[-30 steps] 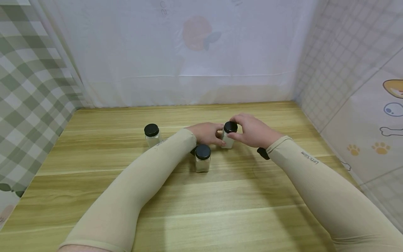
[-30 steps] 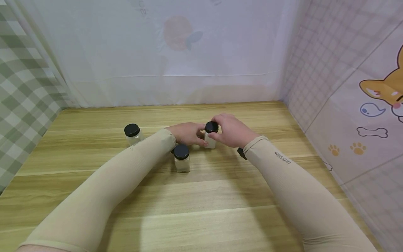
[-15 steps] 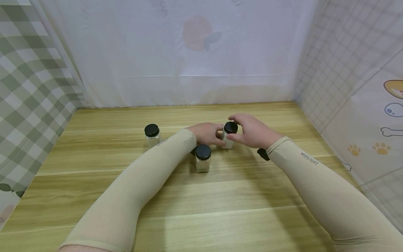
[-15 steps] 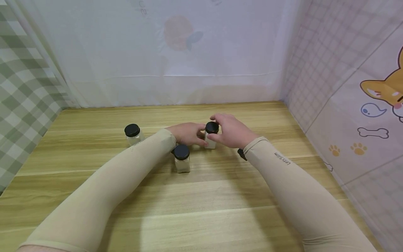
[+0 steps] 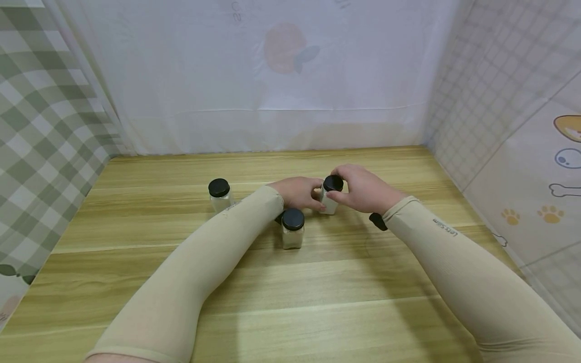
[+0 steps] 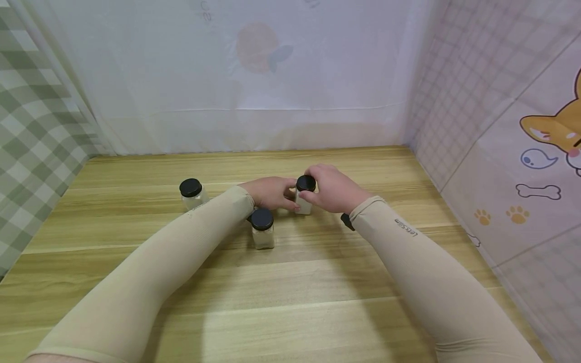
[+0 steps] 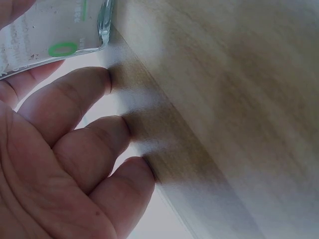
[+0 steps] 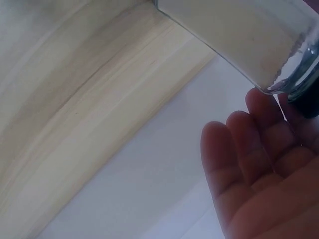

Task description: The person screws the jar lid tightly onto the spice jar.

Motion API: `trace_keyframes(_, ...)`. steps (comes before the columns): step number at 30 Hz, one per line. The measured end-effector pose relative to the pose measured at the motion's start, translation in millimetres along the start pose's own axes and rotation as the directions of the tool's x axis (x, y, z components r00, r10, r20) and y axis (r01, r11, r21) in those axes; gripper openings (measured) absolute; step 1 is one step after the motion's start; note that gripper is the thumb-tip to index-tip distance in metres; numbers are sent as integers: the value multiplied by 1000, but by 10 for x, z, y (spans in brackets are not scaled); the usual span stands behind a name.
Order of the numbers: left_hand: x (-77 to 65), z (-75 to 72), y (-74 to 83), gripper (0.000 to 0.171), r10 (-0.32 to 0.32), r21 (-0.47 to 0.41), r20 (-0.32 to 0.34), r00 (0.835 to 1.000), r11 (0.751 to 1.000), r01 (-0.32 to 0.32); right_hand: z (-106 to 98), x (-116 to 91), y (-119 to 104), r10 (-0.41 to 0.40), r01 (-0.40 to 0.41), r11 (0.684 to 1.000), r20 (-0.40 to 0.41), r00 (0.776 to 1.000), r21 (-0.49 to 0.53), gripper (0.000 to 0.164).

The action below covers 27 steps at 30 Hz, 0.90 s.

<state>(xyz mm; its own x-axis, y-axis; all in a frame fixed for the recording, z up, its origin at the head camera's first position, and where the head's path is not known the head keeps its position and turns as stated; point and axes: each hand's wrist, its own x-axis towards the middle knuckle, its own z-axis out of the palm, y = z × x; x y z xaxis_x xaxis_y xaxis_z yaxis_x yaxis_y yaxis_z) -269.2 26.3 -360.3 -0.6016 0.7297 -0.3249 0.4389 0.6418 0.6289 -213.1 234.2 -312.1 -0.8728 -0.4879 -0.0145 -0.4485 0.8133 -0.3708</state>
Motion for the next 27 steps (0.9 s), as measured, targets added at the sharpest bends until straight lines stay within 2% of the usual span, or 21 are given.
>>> trace_keyframes(10, -18, 7, 9, 57, -5, -13, -4, 1000, 1000, 5, 10, 11, -4, 80, -80, 997, -14, 997, 8, 33)
trace_keyframes(13, -18, 7, 11, 58, -10, 1, -10, 1000, 1000, 10, 9, 11, 3, 70, -70, 997, -13, 997, 16, 37)
trace_keyframes(19, 0, 6, 2, 62, -9, 31, -16, 1000, 999, 9, 1, -7, 41, -2, 2, 1000, -26, 1000, 8, 61)
trace_keyframes(23, 5, 5, -7, 63, 4, 27, -12, 1000, 1000, -4, 0, -4, 59, -62, 61, 998, -15, 998, -29, 50)
trace_keyframes(27, 11, 8, -16, 62, 11, 19, -12, 1000, 1000, -11, 1, -3, 59, -64, 64, 998, 8, 998, -28, 41)
